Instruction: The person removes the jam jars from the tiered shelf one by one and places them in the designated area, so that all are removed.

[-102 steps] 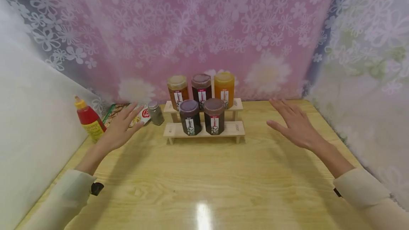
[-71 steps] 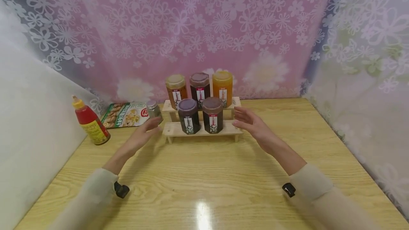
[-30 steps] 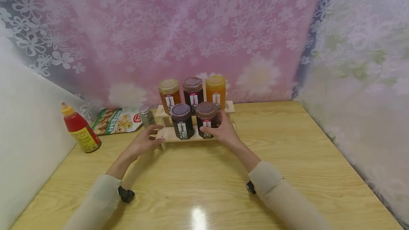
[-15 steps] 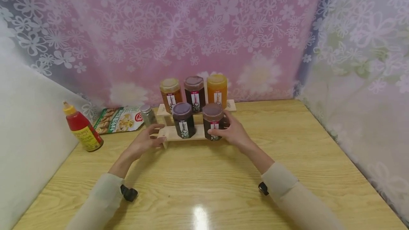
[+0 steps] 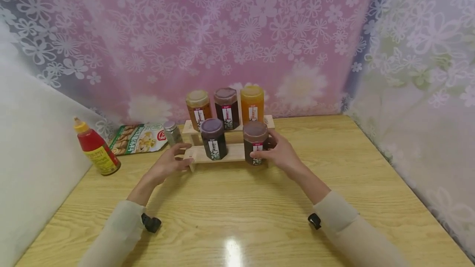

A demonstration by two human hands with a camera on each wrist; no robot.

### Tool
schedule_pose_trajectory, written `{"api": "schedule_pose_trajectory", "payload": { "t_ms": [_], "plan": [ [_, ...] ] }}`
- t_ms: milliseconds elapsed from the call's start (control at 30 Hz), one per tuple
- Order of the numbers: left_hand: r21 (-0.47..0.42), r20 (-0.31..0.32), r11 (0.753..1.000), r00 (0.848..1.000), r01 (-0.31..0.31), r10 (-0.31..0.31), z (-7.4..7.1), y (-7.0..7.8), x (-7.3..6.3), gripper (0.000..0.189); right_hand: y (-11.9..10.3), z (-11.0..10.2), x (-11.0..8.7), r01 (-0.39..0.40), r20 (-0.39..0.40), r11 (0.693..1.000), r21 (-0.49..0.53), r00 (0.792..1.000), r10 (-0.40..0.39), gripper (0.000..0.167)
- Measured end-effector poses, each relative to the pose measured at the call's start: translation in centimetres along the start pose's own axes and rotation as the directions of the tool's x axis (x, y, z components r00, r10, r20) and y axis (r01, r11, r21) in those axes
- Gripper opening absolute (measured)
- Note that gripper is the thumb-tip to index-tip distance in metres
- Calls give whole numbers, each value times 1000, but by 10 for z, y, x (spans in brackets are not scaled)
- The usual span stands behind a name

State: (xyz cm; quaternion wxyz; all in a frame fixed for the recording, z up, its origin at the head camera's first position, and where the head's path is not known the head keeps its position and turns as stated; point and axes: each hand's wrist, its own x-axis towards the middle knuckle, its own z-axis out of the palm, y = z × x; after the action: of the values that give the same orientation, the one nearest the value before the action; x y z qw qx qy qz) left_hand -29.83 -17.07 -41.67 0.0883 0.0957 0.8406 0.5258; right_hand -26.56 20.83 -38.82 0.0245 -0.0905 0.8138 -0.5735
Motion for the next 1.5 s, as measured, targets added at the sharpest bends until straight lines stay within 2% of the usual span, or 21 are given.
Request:
{"api": "schedule_pose_trajectory", "payload": {
  "t_ms": [567, 900, 1067, 1300, 1500],
  "plan": [
    [-15, -4, 1000, 1000, 1, -1, 2, 1, -2, 58, 6, -37, -20, 14, -49, 998, -54, 999, -17, 86],
    [18, -8, 1000, 1000, -23, 23, 2, 0, -3, 57, 10, -63, -27, -43, -98, 998, -48, 994, 38, 87],
    [34, 1, 998, 998, -56, 56, 4, -1, -2, 54, 19, -77, -30, -70, -134, 996, -51, 989, 63, 88],
    [35, 2, 999, 999, -41, 41, 4, -2, -3, 53, 40, -99, -35, -113, -163, 986, -126, 982, 92, 90],
    [51, 1, 998, 999, -43, 43, 3, 4, -4, 54, 59, -119, -38, -127, -178, 977, -172, 979, 96, 91]
  ]
}}
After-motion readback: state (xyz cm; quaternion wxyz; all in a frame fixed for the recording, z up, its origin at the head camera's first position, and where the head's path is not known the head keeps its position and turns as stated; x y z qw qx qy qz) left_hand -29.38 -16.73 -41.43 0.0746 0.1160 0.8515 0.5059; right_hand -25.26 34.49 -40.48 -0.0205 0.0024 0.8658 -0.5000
